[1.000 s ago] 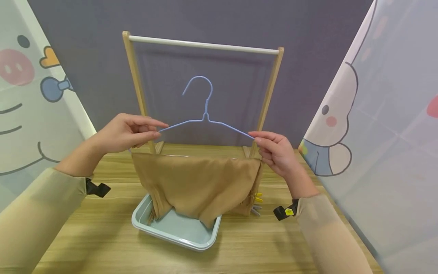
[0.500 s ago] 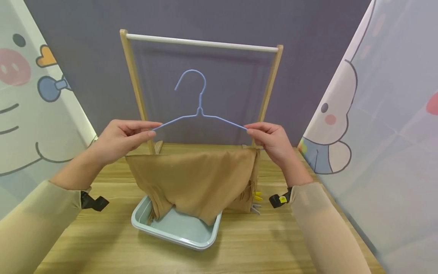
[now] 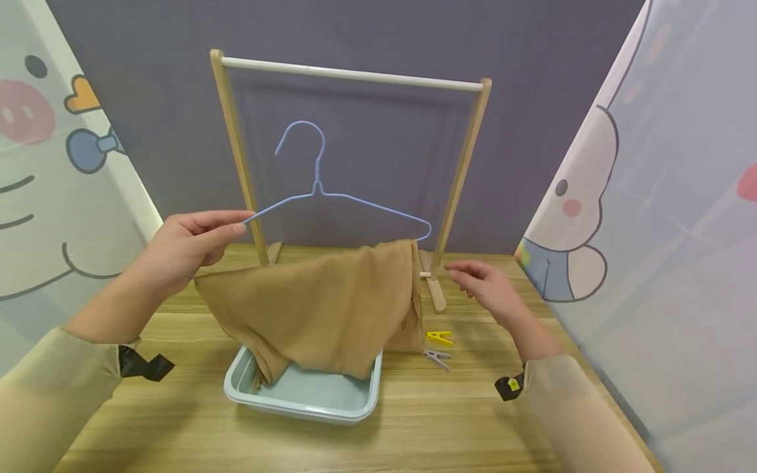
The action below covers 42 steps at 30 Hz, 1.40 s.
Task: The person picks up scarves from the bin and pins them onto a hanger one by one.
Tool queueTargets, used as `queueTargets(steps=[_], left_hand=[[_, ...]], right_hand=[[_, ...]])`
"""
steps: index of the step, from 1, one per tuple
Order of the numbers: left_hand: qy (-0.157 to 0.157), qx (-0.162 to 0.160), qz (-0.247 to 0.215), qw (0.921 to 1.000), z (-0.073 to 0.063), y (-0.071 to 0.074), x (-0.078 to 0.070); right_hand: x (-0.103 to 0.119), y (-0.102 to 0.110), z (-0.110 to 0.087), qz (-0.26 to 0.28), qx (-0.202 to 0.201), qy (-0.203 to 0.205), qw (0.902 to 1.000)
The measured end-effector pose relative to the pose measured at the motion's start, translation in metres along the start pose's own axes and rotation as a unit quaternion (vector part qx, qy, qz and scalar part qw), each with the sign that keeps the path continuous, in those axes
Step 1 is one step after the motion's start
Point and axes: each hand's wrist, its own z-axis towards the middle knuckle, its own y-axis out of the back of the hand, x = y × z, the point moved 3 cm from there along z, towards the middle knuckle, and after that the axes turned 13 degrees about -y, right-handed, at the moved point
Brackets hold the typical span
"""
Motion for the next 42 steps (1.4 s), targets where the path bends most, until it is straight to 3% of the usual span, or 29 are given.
queueTargets(steps=[3,6,12,16,34,42], left_hand=[[0.018,0.003,-0.03,0.9994,-0.002,0.001,0.004],[0.034,0.009,-0.056,0.9978,-0.002,0.001,0.008],[0.05,0.015,-0.084,0.9951,0.0,0.001,0.014],[0.055,0.019,-0.089,0.9944,0.002,-0.001,0.015],[0.056,0.03,-0.083,0.9945,0.004,-0.004,0.022],[0.041,0.024,-0.085,0.9953,0.007,-0.005,0.018]], right_hand=[[-0.031,-0.006,-0.003,-0.077,0.048,-0.034,0.9953],[-0.053,-0.011,-0.006,-0.11,0.096,-0.047,0.9882],[-0.077,-0.018,-0.007,-0.114,0.14,-0.071,0.981],[-0.083,-0.02,-0.006,-0.11,0.157,-0.06,0.9796],[-0.087,-0.025,-0.006,-0.13,0.143,-0.051,0.9799],[-0.061,-0.005,-0.013,-0.066,0.083,-0.012,0.9943]])
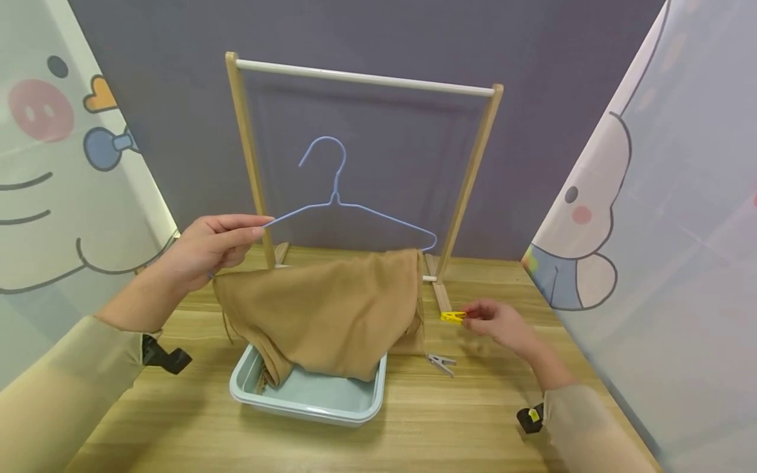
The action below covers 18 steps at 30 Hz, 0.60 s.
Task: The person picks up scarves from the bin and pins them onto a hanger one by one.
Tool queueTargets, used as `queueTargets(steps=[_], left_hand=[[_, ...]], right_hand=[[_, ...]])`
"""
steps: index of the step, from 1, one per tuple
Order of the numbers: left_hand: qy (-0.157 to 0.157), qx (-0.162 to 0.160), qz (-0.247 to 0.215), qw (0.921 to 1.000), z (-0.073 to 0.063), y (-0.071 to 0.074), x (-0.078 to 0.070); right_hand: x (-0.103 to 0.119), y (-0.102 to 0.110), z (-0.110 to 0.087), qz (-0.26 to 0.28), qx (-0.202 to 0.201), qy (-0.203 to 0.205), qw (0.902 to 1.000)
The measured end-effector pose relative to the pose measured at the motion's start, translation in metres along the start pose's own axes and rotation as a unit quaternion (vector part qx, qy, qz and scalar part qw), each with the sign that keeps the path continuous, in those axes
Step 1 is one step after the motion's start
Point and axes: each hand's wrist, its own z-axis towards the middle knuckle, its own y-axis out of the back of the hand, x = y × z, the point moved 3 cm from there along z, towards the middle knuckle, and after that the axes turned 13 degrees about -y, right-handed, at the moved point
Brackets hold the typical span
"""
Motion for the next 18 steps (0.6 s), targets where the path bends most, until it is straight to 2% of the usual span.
queueTargets(steps=[4,7,14,18], left_hand=[[-0.01,-0.003,-0.004,0.9999,0.002,-0.003,-0.003],[-0.016,-0.004,-0.008,0.9998,0.004,-0.004,-0.005],[-0.023,0.009,-0.033,0.9991,0.008,-0.007,-0.006],[-0.022,0.004,-0.035,0.9991,0.01,-0.007,-0.004]], right_hand=[[0.03,0.009,-0.01,0.007,-0.057,0.04,0.9975],[0.056,0.007,-0.015,0.03,-0.07,0.071,0.9946],[0.116,-0.02,-0.013,0.095,-0.027,0.163,0.9817],[0.151,-0.042,-0.005,0.106,-0.002,0.173,0.9791]])
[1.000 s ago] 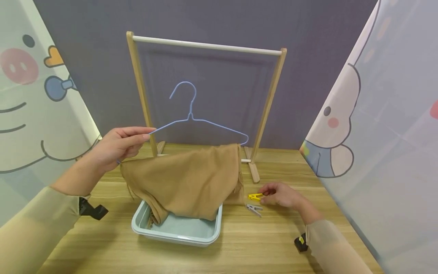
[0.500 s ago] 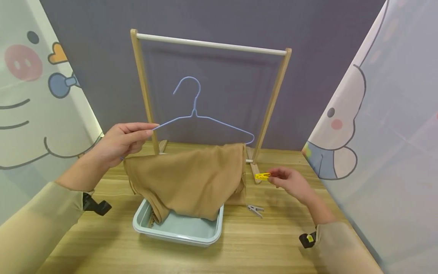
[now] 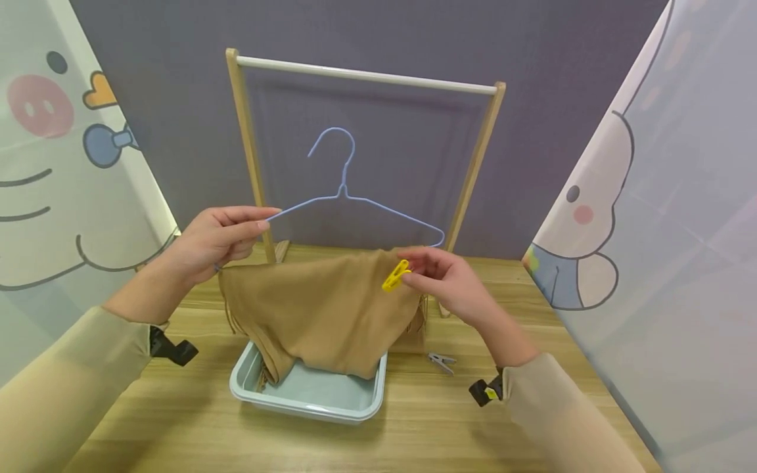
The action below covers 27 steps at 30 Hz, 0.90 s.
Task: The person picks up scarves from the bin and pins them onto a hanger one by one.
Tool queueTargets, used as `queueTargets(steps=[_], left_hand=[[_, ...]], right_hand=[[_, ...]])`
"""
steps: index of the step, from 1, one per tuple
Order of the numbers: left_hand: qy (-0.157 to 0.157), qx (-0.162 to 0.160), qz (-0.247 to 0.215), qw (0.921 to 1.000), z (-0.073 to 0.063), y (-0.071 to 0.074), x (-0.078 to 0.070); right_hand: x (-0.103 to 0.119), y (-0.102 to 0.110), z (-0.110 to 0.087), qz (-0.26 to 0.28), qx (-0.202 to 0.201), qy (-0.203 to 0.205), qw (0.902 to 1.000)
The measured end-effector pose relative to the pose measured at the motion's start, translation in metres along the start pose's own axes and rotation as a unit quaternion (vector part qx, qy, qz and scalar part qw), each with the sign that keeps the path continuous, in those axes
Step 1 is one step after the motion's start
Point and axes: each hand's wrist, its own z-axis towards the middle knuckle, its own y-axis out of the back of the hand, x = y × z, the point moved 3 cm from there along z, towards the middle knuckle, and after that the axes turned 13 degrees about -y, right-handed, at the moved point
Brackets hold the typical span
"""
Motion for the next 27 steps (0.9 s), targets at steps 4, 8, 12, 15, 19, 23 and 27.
queueTargets(steps=[4,8,12,15,19,23,27], left_hand=[[0.0,-0.007,0.004,1.0,0.003,-0.002,0.0],[-0.001,-0.011,0.008,0.9999,0.005,-0.006,-0.001],[0.003,-0.011,0.014,0.9998,0.007,-0.009,-0.003],[0.004,-0.008,0.015,0.9998,0.008,-0.011,-0.002],[-0.002,-0.004,0.02,0.9998,0.008,-0.012,-0.002],[-0.008,-0.005,0.028,0.9996,0.008,-0.012,-0.001],[-0.012,-0.006,0.029,0.9995,0.008,-0.012,0.0]], right_hand=[[0.02,-0.029,0.02,0.02,0.021,0.002,0.9996],[0.034,-0.056,0.039,0.045,0.037,0.017,0.9981],[0.047,-0.076,0.054,0.062,0.037,0.025,0.9971],[0.056,-0.086,0.063,0.07,0.038,0.027,0.9964],[0.064,-0.098,0.071,0.061,0.035,0.036,0.9969],[0.071,-0.11,0.079,0.038,0.017,0.058,0.9974],[0.076,-0.122,0.087,0.031,-0.015,0.075,0.9966]])
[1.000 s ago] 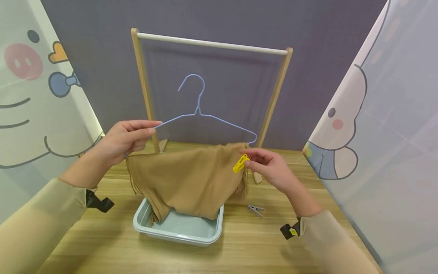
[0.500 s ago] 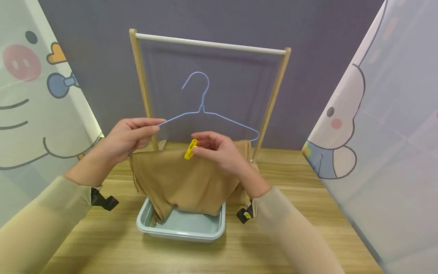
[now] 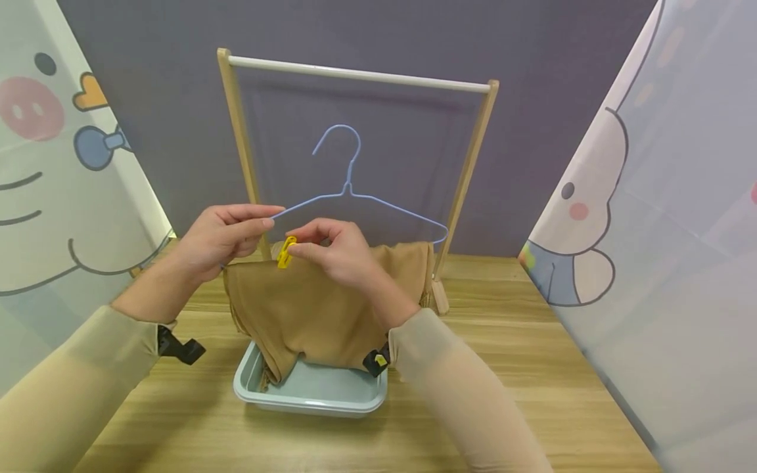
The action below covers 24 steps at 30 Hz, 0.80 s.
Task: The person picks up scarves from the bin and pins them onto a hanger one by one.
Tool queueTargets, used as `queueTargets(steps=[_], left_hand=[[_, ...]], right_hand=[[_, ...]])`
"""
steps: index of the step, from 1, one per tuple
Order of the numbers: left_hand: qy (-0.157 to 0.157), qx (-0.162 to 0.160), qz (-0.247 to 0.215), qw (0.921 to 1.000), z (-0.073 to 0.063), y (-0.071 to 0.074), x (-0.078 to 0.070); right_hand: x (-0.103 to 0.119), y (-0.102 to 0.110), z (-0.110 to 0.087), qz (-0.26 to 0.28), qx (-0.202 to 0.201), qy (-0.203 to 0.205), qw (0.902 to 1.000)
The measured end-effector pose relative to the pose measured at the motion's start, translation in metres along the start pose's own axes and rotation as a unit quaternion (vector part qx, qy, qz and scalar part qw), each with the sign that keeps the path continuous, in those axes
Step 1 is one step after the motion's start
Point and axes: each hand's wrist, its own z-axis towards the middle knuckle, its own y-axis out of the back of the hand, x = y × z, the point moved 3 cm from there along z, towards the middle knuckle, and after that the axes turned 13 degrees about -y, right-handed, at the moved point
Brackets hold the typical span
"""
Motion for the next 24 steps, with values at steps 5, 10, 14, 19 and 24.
queueTargets(steps=[5,10,14,19,24], left_hand=[[-0.003,0.002,-0.005,1.0,0.0,0.0,0.002],[-0.012,0.008,-0.015,0.9998,0.0,0.0,0.002],[-0.022,0.016,-0.023,0.9994,0.0,-0.002,0.002],[-0.035,0.022,-0.034,0.9986,0.001,-0.004,0.0],[-0.035,0.017,-0.033,0.9987,0.0,-0.004,0.001]], right_hand=[[0.003,-0.014,0.008,-0.009,-0.03,-0.005,0.9995],[0.002,-0.022,0.013,-0.036,-0.045,-0.026,0.998],[-0.001,-0.025,0.016,-0.068,-0.044,-0.031,0.9963],[0.001,-0.028,0.018,-0.109,-0.033,-0.019,0.9933],[0.001,-0.031,0.019,-0.135,-0.015,-0.014,0.9906]])
